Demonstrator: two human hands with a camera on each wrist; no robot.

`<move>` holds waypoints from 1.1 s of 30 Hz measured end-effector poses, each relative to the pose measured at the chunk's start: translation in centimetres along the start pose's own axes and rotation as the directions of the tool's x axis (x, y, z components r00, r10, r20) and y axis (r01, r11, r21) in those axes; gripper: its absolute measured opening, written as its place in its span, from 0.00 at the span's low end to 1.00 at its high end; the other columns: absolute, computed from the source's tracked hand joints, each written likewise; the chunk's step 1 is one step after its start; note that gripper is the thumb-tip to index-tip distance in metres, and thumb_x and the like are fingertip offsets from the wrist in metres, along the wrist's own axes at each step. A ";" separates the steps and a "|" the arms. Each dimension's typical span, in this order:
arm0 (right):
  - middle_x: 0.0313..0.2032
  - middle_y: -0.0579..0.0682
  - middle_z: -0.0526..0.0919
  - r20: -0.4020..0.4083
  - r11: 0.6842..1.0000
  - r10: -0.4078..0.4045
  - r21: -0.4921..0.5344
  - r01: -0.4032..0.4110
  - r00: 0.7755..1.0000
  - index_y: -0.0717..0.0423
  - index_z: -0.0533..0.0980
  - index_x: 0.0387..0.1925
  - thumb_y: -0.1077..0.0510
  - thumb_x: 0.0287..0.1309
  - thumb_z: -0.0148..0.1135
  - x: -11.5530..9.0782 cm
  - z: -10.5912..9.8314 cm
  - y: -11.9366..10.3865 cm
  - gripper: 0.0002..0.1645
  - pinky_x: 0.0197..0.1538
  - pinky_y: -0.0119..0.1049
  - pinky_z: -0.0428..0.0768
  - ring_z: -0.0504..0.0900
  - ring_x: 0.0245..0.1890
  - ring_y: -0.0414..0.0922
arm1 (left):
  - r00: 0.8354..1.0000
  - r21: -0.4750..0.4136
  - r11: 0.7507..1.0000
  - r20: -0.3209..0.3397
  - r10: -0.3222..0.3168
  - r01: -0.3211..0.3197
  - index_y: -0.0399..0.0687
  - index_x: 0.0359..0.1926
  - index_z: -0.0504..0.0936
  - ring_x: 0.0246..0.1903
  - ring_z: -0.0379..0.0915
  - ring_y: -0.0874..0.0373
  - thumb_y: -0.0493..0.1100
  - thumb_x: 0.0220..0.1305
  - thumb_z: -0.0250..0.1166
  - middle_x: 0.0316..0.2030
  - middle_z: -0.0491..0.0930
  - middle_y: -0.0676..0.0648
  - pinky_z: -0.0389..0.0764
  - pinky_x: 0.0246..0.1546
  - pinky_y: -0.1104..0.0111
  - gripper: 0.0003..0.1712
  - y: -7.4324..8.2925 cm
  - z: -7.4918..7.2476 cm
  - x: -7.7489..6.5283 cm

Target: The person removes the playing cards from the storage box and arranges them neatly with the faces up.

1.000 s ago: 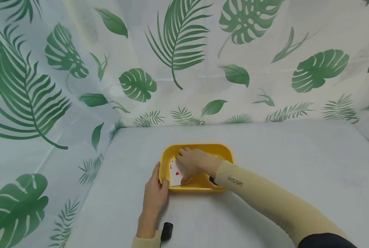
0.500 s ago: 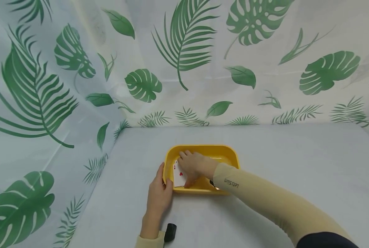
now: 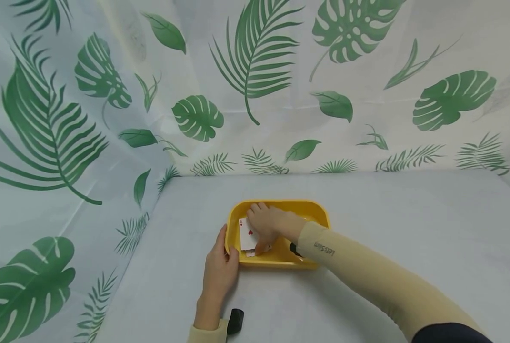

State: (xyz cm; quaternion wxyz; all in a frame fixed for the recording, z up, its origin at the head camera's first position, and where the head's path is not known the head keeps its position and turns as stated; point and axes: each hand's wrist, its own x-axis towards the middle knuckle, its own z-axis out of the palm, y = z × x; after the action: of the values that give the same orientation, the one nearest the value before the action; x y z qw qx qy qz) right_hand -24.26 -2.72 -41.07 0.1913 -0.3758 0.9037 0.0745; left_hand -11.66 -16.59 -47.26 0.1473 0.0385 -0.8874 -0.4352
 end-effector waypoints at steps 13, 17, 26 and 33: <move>0.67 0.58 0.65 -0.046 0.999 -0.034 0.039 0.036 0.998 0.62 0.63 0.72 0.32 0.49 0.73 -0.7 -0.8 0.3 0.59 0.66 0.48 0.69 0.65 0.64 0.53 | 1.000 0.005 1.000 -0.011 -0.023 0.023 0.40 0.75 0.63 0.51 0.77 0.52 0.35 0.70 0.57 0.65 0.74 0.40 0.79 0.54 0.56 0.34 -0.3 -0.3 0.1; 0.69 0.57 0.64 -0.016 0.999 -0.039 -0.021 0.038 0.999 0.60 0.63 0.73 0.28 0.46 0.73 -0.6 -0.3 -0.2 0.63 0.68 0.50 0.66 0.64 0.66 0.53 | 0.999 0.013 0.999 -0.009 -0.033 0.033 0.41 0.75 0.63 0.50 0.77 0.52 0.35 0.70 0.57 0.65 0.74 0.41 0.79 0.54 0.56 0.34 -0.3 -0.4 0.1; 0.70 0.56 0.64 0.000 0.988 -0.021 -0.156 0.021 1.000 0.57 0.65 0.72 0.22 0.42 0.69 -0.1 0.7 -1.6 0.64 0.66 0.48 0.67 0.64 0.65 0.52 | 0.999 0.001 0.999 0.005 -0.033 0.033 0.42 0.75 0.64 0.47 0.76 0.54 0.36 0.69 0.56 0.65 0.75 0.41 0.80 0.53 0.56 0.34 -0.4 -0.2 -0.1; 0.73 0.58 0.61 0.024 0.998 0.018 -0.065 -0.016 1.000 0.61 0.61 0.74 0.28 0.45 0.72 0.3 0.7 -1.0 0.65 0.70 0.52 0.63 0.61 0.70 0.55 | 1.000 -0.011 1.000 0.002 -0.010 0.010 0.41 0.75 0.64 0.58 0.75 0.51 0.35 0.68 0.57 0.66 0.73 0.41 0.77 0.56 0.55 0.34 -0.2 -0.1 0.0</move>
State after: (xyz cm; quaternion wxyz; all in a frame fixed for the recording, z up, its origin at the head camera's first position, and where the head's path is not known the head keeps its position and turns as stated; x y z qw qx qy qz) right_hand -23.49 -3.43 -41.86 0.1896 -0.3731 0.9015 0.1102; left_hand -11.64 -16.73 -47.36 0.1446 0.0417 -0.8849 -0.4407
